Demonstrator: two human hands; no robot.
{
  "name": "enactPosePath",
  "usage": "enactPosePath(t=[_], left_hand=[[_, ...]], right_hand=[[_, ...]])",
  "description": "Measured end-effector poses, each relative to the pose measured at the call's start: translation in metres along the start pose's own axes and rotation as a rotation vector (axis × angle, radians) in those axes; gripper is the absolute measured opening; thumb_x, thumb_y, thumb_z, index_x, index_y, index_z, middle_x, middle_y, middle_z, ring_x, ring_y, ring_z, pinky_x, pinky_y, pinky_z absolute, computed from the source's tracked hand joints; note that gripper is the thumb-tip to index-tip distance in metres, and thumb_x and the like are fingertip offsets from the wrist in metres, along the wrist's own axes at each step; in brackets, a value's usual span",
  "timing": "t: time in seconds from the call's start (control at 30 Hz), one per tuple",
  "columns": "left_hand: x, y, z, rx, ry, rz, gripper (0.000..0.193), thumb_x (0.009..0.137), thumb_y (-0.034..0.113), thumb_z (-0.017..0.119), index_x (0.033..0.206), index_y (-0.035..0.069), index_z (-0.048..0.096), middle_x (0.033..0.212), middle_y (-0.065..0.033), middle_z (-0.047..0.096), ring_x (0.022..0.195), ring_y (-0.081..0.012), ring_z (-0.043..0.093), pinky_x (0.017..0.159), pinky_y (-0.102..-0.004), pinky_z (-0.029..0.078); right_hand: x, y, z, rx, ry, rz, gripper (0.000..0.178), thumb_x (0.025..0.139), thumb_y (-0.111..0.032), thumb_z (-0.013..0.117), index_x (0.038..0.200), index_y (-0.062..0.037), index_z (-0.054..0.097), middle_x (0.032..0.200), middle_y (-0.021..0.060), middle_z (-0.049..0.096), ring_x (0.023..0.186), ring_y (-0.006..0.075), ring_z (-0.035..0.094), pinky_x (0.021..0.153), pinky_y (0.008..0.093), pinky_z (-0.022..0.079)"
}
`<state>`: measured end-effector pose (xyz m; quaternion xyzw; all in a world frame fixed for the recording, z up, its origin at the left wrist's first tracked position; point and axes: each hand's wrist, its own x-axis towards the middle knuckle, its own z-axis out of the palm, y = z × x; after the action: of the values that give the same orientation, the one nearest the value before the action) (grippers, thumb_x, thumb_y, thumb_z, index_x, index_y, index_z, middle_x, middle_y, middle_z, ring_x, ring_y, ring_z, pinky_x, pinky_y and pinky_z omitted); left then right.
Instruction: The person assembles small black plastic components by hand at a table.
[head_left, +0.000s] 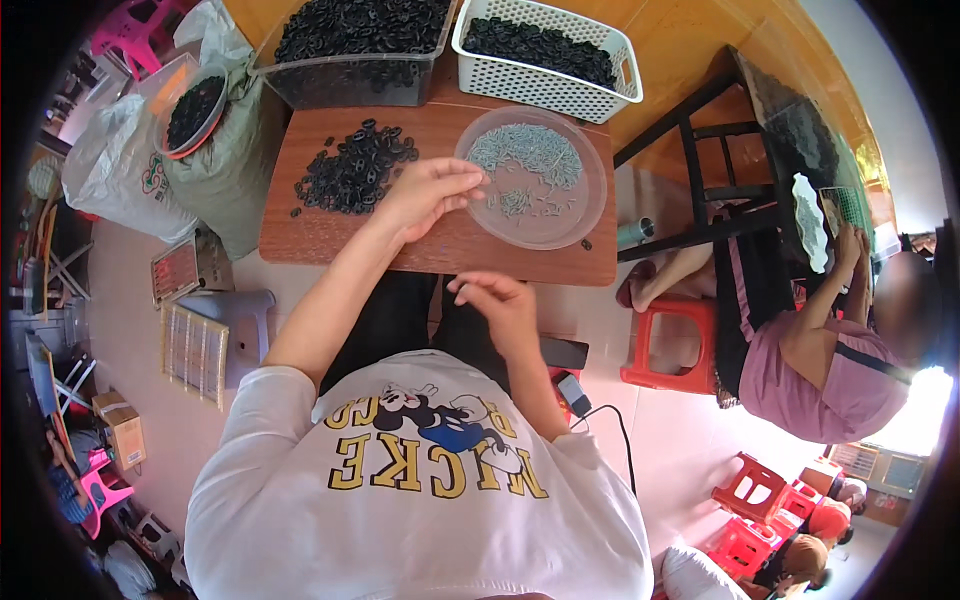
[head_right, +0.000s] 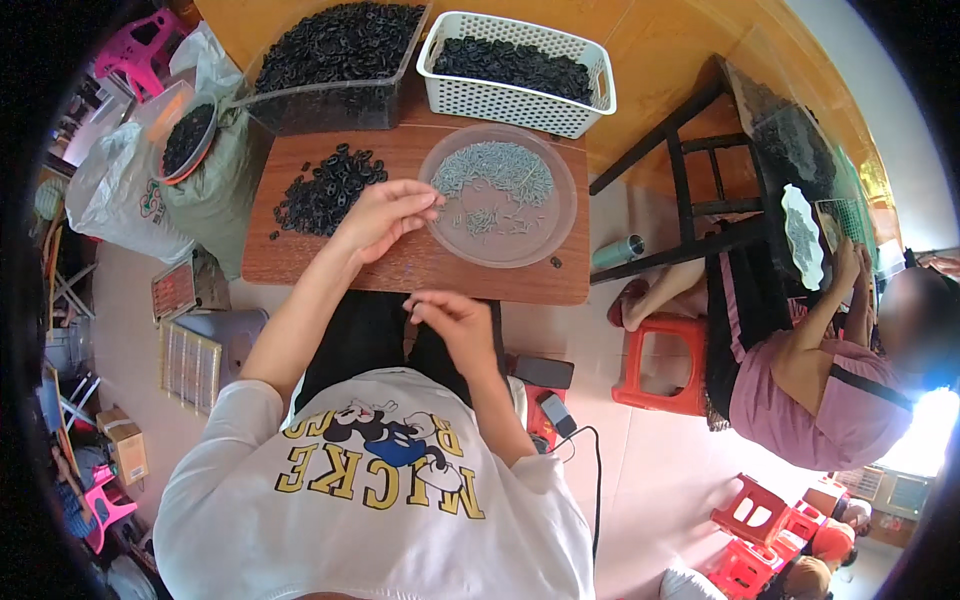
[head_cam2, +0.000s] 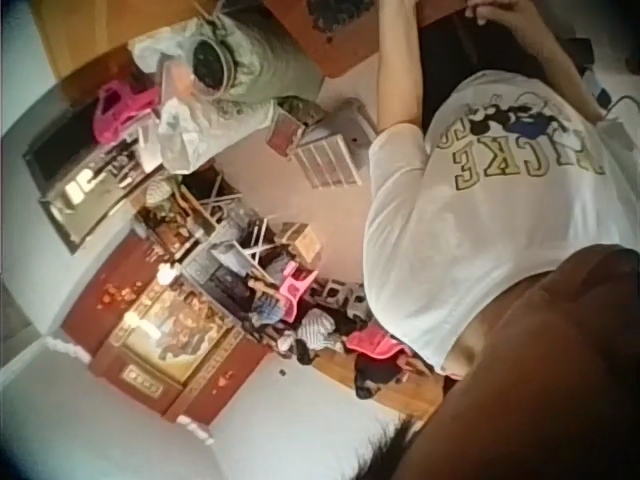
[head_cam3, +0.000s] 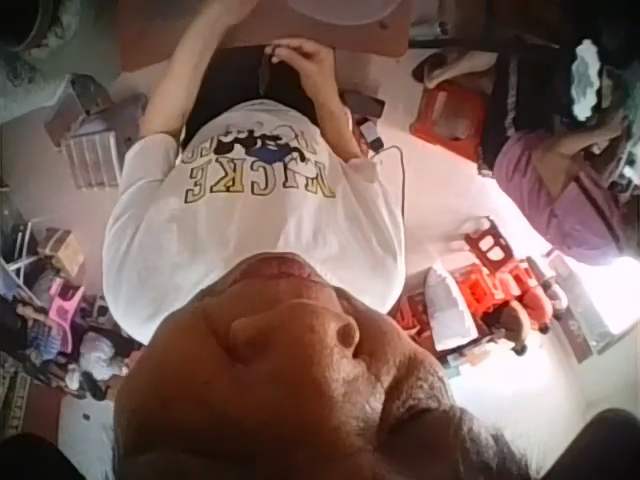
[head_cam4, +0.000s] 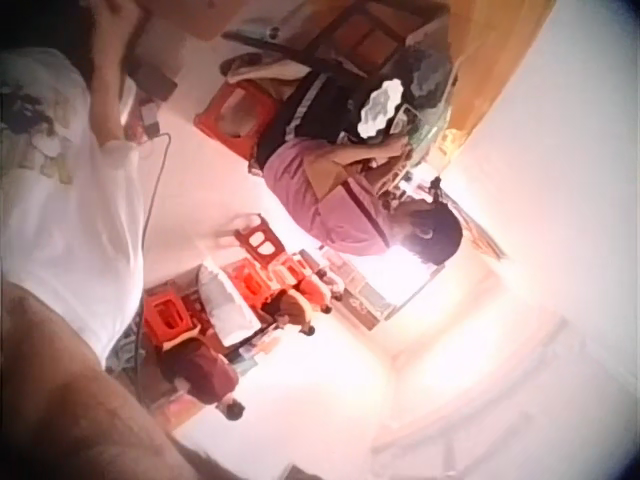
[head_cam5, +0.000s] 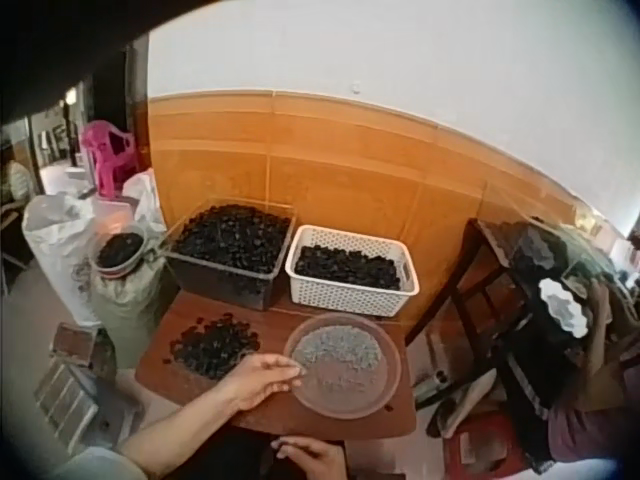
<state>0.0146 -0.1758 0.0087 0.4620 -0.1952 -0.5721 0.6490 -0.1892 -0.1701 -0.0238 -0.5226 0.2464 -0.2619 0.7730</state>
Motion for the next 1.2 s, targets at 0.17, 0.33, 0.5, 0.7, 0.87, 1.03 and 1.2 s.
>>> enactPosePath(t=[0.17, 0.33, 0.5, 0.7, 0.87, 1.03, 1.2], left_hand=[[-0.048, -0.021, -0.015, -0.245, 0.05, 0.033, 0.012, 0.084, 0.004, 0.064, 0.096, 0.002, 0.063, 0.091, -0.0061, 0.066, 0.071, -0.0085, 0.059, 0.064, -0.0186, 0.048], [-0.083, -0.022, -0.013, -0.424, 0.063, 0.051, 0.014, 0.083, 0.001, 0.063, 0.097, 0.001, 0.063, 0.09, -0.0074, 0.066, 0.069, -0.0088, 0.059, 0.06, -0.0186, 0.047], [-0.096, -0.021, -0.012, -0.413, 0.152, 0.094, 0.013, 0.082, 0.0, 0.064, 0.095, 0.001, 0.064, 0.088, -0.0086, 0.066, 0.069, -0.0095, 0.059, 0.059, -0.0188, 0.046], [-0.103, -0.024, -0.012, -0.394, 0.118, 0.125, 0.014, 0.082, 0.0, 0.065, 0.095, 0.0, 0.064, 0.085, -0.0078, 0.066, 0.069, -0.0101, 0.06, 0.059, -0.019, 0.046], [-0.104, -0.022, -0.011, -0.388, 0.12, 0.124, 0.014, 0.082, 0.0, 0.065, 0.096, 0.0, 0.064, 0.085, -0.0075, 0.065, 0.069, -0.0103, 0.06, 0.06, -0.0194, 0.047], [-0.107, -0.028, -0.015, -0.506, 0.062, 0.08, 0.014, 0.082, -0.001, 0.064, 0.096, 0.0, 0.063, 0.085, -0.0082, 0.066, 0.07, -0.0115, 0.062, 0.06, -0.0193, 0.048], [-0.111, -0.027, -0.011, -0.451, 0.111, 0.075, 0.011, 0.082, 0.0, 0.065, 0.094, 0.001, 0.064, 0.085, -0.0073, 0.066, 0.067, -0.0101, 0.06, 0.058, -0.0189, 0.048]], right_hand=[[0.023, -0.026, 0.01, 0.212, 0.158, -0.017, 0.014, 0.083, 0.001, 0.061, 0.096, 0.0031, 0.066, 0.09, 0.0084, 0.067, 0.078, 0.0099, 0.06, 0.076, 0.0218, 0.048], [0.033, -0.036, 0.034, 0.163, 0.12, -0.073, 0.017, 0.084, 0.0, 0.062, 0.1, 0.0035, 0.065, 0.088, 0.0065, 0.066, 0.076, 0.0099, 0.06, 0.072, 0.0213, 0.048], [0.03, -0.033, 0.05, 0.045, 0.13, -0.09, 0.018, 0.084, 0.0, 0.063, 0.101, 0.0033, 0.067, 0.089, 0.0076, 0.067, 0.075, 0.0105, 0.062, 0.071, 0.0219, 0.05], [0.026, -0.037, 0.057, -0.039, 0.15, -0.093, 0.015, 0.083, 0.0, 0.064, 0.097, 0.0039, 0.067, 0.083, 0.0076, 0.068, 0.07, 0.0091, 0.061, 0.065, 0.0204, 0.049], [0.024, -0.037, 0.057, -0.103, 0.153, -0.1, 0.014, 0.081, 0.0, 0.065, 0.094, 0.004, 0.067, 0.08, 0.0066, 0.068, 0.065, 0.0068, 0.058, 0.059, 0.0184, 0.045], [0.021, -0.034, 0.058, -0.078, 0.155, -0.1, 0.013, 0.081, -0.001, 0.066, 0.093, 0.0039, 0.067, 0.078, 0.006, 0.068, 0.064, 0.0062, 0.057, 0.058, 0.018, 0.044], [0.02, -0.034, 0.057, -0.078, 0.169, -0.08, 0.012, 0.08, -0.002, 0.066, 0.091, 0.0037, 0.067, 0.078, 0.0058, 0.068, 0.063, 0.0061, 0.057, 0.058, 0.0179, 0.044]])
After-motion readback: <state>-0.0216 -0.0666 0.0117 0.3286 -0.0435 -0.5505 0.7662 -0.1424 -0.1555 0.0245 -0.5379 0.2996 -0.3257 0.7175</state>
